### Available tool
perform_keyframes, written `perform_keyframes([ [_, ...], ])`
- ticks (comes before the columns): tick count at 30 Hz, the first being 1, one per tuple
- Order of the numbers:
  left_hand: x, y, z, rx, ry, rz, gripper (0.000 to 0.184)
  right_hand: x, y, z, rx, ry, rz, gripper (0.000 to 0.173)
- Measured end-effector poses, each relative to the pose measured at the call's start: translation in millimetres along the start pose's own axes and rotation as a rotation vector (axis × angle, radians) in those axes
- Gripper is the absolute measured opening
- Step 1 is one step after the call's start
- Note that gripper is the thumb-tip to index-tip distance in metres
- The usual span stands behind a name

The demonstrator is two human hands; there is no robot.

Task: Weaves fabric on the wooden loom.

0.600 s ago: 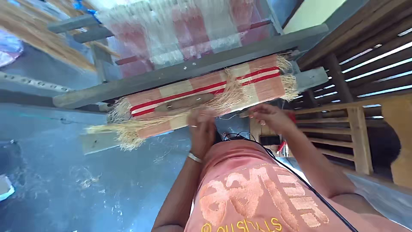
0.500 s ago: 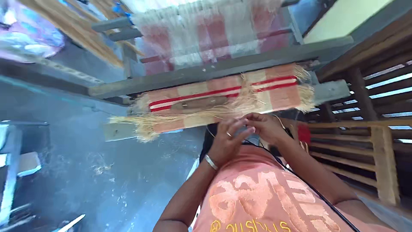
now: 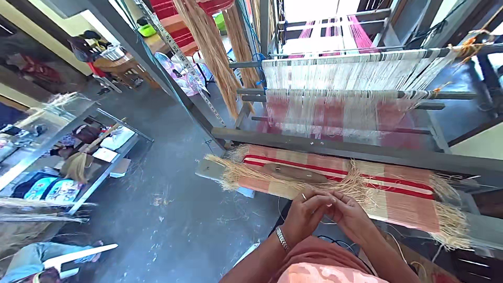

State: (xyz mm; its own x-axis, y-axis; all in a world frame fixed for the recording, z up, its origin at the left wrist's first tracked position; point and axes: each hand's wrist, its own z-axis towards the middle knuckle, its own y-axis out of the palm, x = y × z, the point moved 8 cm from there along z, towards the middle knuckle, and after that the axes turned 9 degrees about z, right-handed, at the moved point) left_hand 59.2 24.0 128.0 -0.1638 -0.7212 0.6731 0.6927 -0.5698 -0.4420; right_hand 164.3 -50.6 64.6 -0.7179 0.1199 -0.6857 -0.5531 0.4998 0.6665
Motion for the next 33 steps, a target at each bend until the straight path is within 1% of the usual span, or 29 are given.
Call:
perform_keyframes([
  [1, -0.8, -7.9, 3.8, 0.036, -0.04, -0.045, 0.015, -1.2, 2.1, -0.9, -0.073, -0.014, -0.117, 0.029],
  [2, -3.6, -18.7, 7.9, 0.082, -0.091, -0.102, 0.016, -2.8, 3.4, -2.1, -0.162, -0.047, -0.289, 0.035],
  [3, -8.1, -33.2, 12.5, 0.139, -0.149, -0.18, 0.019, -4.9, 3.1, -3.7, -0.239, -0.103, -0.486, 0.036],
  [4, -14.4, -52.4, 17.0, 0.22, -0.214, -0.278, 0.022, -7.0, 0.7, -5.5, -0.29, -0.174, -0.671, 0.035],
  [6, -34.5, -103.7, 19.9, 0.45, -0.387, -0.464, 0.025, -11.1, -10.9, -8.7, -0.328, -0.253, -0.891, 0.043],
  [8, -52.1, -165.1, 10.6, 0.65, -0.527, -0.544, 0.025, -18.2, -32.2, -10.8, -0.309, -0.203, -0.919, 0.045],
  [10, -65.3, -227.3, -10.7, 0.77, -0.617, -0.494, 0.025, -28.3, -62.7, -10.7, -0.248, -0.147, -0.83, 0.045],
  [12, -77.4, -283.1, -45.4, 0.895, -0.676, -0.34, 0.024, -39.8, -96.8, -9.2, -0.146, -0.136, -0.69, 0.043],
  [14, -82.8, -333.7, -86.5, 0.973, -0.717, -0.017, 0.022, -49.1, -125.4, -7.6, -0.029, -0.125, -0.642, 0.041],
  [15, -82.7, -356.5, -108.0, 0.973, -0.728, 0.203, 0.023, -51.3, -137.4, -7.4, 0.029, -0.098, -0.688, 0.039],
  [16, -79.1, -375.8, -127.0, 0.939, -0.736, 0.457, 0.028, -52.0, -147.5, -6.6, 0.075, -0.052, -0.795, 0.039],
  [17, -72.7, -389.6, -141.5, 0.882, -0.742, 0.704, 0.034, -50.1, -155.6, -5.2, 0.1, 0.027, -0.935, 0.039],
  [18, -64.9, -396.4, -150.3, 0.833, -0.76, 0.912, 0.036, -45.0, -160.3, -3.0, 0.093, 0.144, -1.071, 0.042],
  [19, -59.9, -396.2, -154.5, 0.796, -0.794, 1.066, 0.035, -37.2, -161.4, 0.0, 0.05, 0.277, -1.205, 0.045],
  [20, -59.2, -390.0, -154.9, 0.751, -0.83, 1.162, 0.034, -28.1, -160.5, 2.6, -0.005, 0.391, -1.307, 0.047],
  [21, -63.6, -378.3, -152.0, 0.682, -0.861, 1.193, 0.034, -18.8, -158.1, 4.3, -0.056, 0.472, -1.383, 0.047],
  [23, -86.8, -339.2, -137.1, 0.481, -0.892, 1.098, 0.034, -4.5, -149.0, 8.2, -0.139, 0.562, -1.524, 0.044],
  [25, -122.4, -285.0, -116.4, 0.27, -0.869, 0.904, 0.032, 7.2, -133.0, 15.3, -0.234, 0.607, -1.647, 0.054],
  [26, -139.5, -256.1, -102.8, 0.188, -0.832, 0.813, 0.029, 9.1, -117.2, 22.4, -0.278, 0.598, -1.682, 0.057],
  [27, -153.7, -228.1, -87.3, 0.123, -0.774, 0.74, 0.026, 8.9, -95.3, 30.2, -0.331, 0.567, -1.694, 0.054],
  [29, -176.1, -180.8, -55.8, 0.017, -0.692, 0.637, 0.023, 2.3, -43.3, 46.2, -0.418, 0.451, -1.683, 0.048],
  [31, -192.4, -148.4, -29.3, -0.051, -0.68, 0.573, 0.023, -5.1, 4.4, 64.5, -0.458, 0.288, -1.634, 0.044],
  [33, -200.9, -124.9, -11.9, -0.109, -0.718, 0.496, 0.022, -5.8, 34.5, 90.1, -0.412, 0.076, -1.584, 0.037],
])
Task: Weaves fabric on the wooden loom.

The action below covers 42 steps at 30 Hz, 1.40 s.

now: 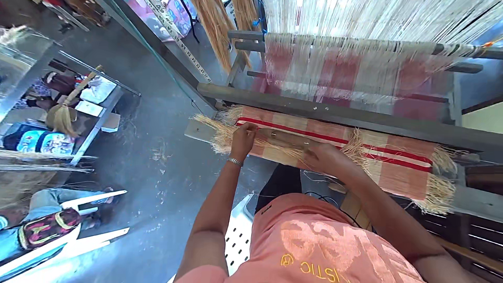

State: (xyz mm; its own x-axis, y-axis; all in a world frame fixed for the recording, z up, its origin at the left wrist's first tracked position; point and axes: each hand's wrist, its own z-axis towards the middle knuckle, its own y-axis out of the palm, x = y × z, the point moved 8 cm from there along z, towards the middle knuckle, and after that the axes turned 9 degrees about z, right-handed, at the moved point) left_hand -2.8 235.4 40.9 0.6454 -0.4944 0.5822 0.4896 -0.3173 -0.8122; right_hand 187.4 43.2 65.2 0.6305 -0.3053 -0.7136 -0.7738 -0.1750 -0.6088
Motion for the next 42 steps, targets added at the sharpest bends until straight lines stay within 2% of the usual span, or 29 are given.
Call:
perform_keyframes([
  [2, 12.7, 16.2, 7.3, -0.065, -0.003, -0.028, 0.019, 0.8, 1.5, 31.8, 0.156, -0.061, -0.045, 0.04],
  [3, 17.4, 24.6, 9.2, -0.094, 0.006, -0.028, 0.017, 6.3, 6.2, 46.0, 0.21, -0.078, -0.099, 0.048],
  [5, 22.9, 40.7, 12.6, -0.129, 0.032, 0.001, 0.014, 19.9, 20.9, 67.1, 0.216, -0.032, -0.186, 0.067],
  [6, 23.4, 48.4, 14.5, -0.141, 0.04, 0.019, 0.014, 24.2, 27.5, 73.1, 0.203, -0.005, -0.212, 0.07],
  [12, 21.1, 77.5, 22.4, -0.156, 0.023, 0.096, 0.013, 38.0, 43.9, 82.1, 0.202, 0.031, -0.266, 0.056],
  [15, 22.8, 82.8, 27.0, -0.239, -0.003, 0.174, 0.024, 37.3, 44.2, 81.7, 0.186, 0.04, -0.263, 0.055],
  [20, 37.2, 77.5, 26.4, -0.329, 0.029, 0.315, 0.026, 23.8, 39.0, 76.9, 0.152, 0.073, -0.272, 0.054],
  [24, 44.8, 59.8, 22.0, -0.341, 0.152, 0.306, 0.024, -0.6, 18.9, 64.2, 0.135, 0.027, -0.374, 0.051],
  [28, 59.8, 22.4, 13.0, -0.26, 0.325, 0.192, 0.02, -15.4, -9.9, 37.0, 0.056, 0.006, -0.275, 0.05],
  [32, 78.7, -6.1, 0.8, -0.205, 0.465, -0.113, 0.02, -18.0, -34.3, 5.1, -0.006, -0.173, -0.053, 0.049],
  [34, 85.4, -17.9, -3.3, -0.156, 0.444, -0.353, 0.027, -19.8, -46.8, -9.7, 0.048, -0.283, 0.074, 0.049],
  [37, 93.5, -28.9, -13.1, 0.033, 0.344, -0.645, 0.041, -21.6, -56.7, -27.7, 0.22, -0.365, 0.152, 0.054],
  [40, 100.2, -16.9, -26.9, 0.173, 0.222, -0.817, 0.038, -22.1, -56.1, -39.9, 0.389, -0.352, 0.04, 0.055],
  [42, 99.8, -0.5, -34.6, 0.181, 0.091, -0.871, 0.035, -21.3, -53.3, -46.6, 0.472, -0.328, -0.064, 0.053],
])
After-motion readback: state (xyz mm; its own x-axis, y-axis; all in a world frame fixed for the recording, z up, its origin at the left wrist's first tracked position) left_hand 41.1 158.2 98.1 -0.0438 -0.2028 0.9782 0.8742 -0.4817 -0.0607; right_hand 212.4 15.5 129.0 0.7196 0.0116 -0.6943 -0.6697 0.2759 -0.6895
